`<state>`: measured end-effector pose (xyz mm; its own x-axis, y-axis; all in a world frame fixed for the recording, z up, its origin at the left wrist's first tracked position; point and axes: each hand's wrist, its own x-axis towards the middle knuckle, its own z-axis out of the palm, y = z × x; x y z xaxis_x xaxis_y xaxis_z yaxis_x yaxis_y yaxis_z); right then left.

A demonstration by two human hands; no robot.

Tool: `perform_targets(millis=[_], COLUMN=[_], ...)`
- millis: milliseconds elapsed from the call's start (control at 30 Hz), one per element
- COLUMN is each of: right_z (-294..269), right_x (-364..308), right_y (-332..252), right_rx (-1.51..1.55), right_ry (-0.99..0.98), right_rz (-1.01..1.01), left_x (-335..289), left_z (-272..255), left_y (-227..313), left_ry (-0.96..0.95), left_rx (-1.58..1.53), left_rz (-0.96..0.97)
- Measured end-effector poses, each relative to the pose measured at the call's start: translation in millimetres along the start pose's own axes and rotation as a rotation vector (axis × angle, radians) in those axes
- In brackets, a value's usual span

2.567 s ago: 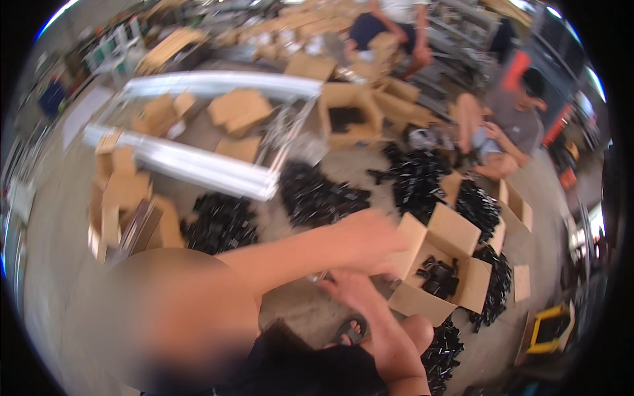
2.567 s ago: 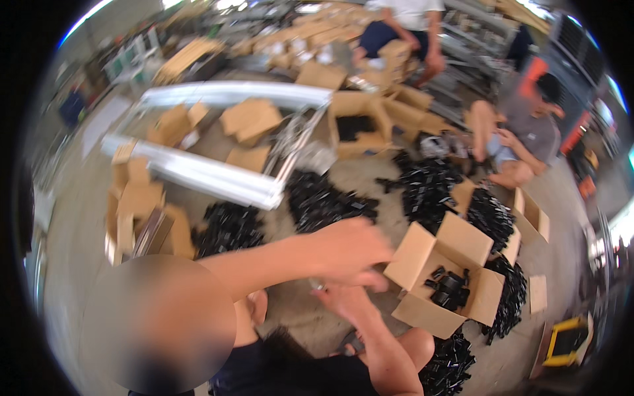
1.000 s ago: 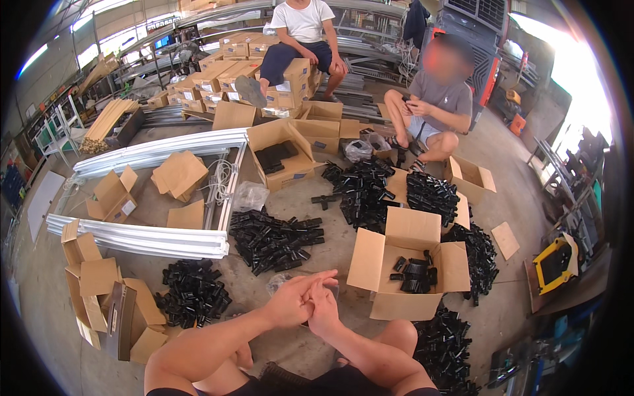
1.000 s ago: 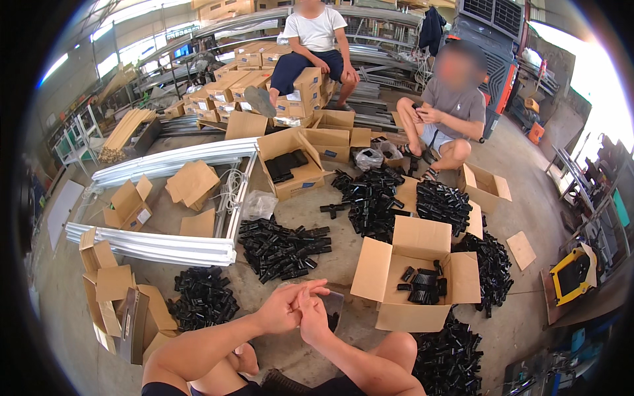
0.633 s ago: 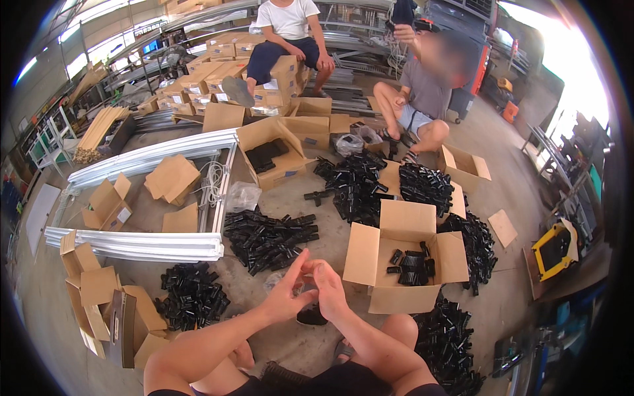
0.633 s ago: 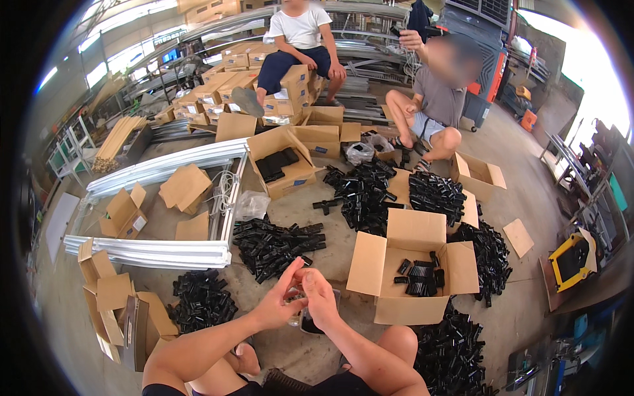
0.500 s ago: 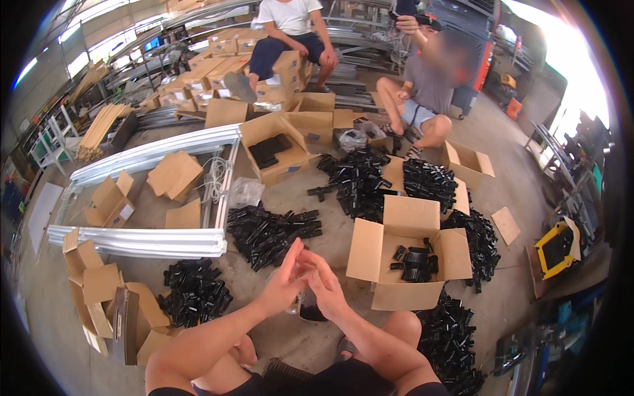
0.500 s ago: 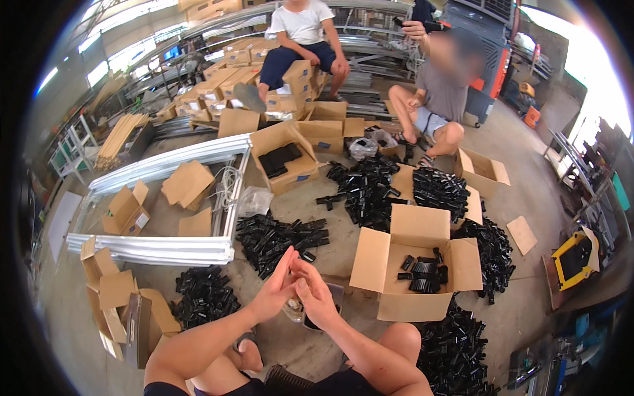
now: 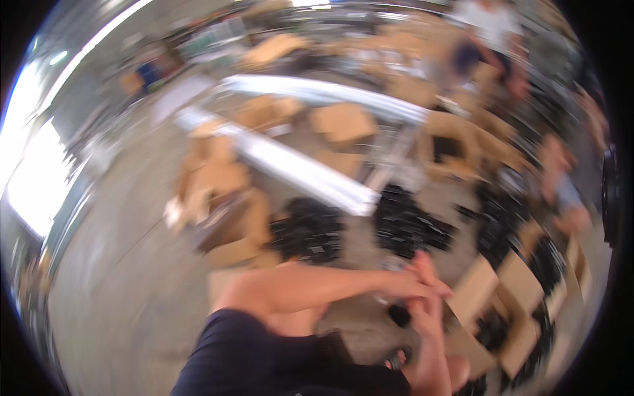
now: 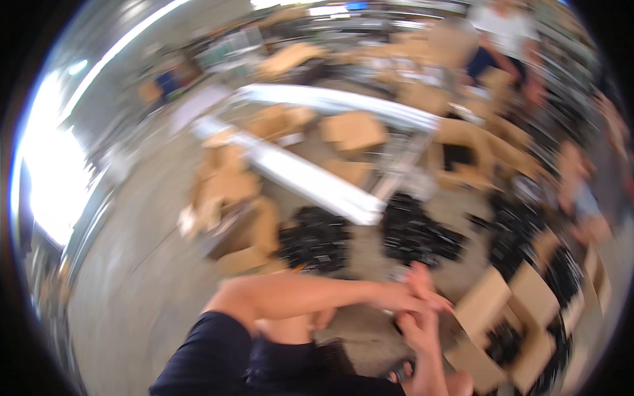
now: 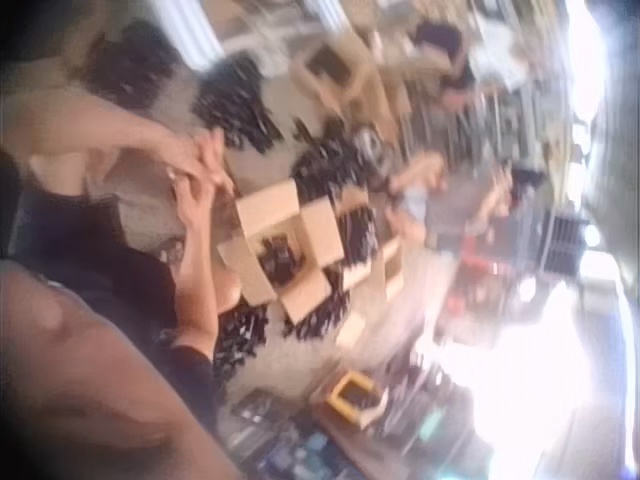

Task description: The person assembles black metal components by picking up small pins from a container and inserting them into holes on the black brackets.

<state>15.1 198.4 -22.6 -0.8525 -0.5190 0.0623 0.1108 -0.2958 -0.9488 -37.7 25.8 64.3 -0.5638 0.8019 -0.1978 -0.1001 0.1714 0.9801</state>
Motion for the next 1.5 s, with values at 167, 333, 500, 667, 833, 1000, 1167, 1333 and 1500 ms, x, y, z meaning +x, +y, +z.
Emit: perform_targets(millis=[167,333,500,667,833,1000,1167,1333,1500], right_z=[21,20,38,96,183,157,98,40,-44], right_x=[5,6,26,5,-49,-117,-172,-133,-181], right_y=[-14,-3,-61,-213,-303,-320,-298,-248,-122], right_rx=[-0.448,-0.685,-0.405,0.128,0.087,-0.002,0.025,0.063,0.072], right_ry=[0.076,0.134,0.315,-0.112,-0.426,-0.418,-0.229,-0.003,0.807], right_rz=[-0.153,-0.218,-0.227,-0.62,-0.644,-0.841,-1.093,-0.958,-0.505], left_x=[-13,-19,-18,8,-10,6,12,-3,-11], left_z=[7,12,-22,-52,-35,-11,-16,-11,-17], left_y=[11,-4,-5,-23,-32,-10,-31,-8,1], left_ry=[0.054,0.219,0.505,0.534,0.297,0.209,0.292,0.271,0.157], left_rx=[-0.092,0.114,-0.125,0.35,0.275,0.368,0.318,0.23,0.246], left_rz=[-0.027,0.028,0.103,-0.005,-0.111,-0.092,0.054,-0.029,-0.088])
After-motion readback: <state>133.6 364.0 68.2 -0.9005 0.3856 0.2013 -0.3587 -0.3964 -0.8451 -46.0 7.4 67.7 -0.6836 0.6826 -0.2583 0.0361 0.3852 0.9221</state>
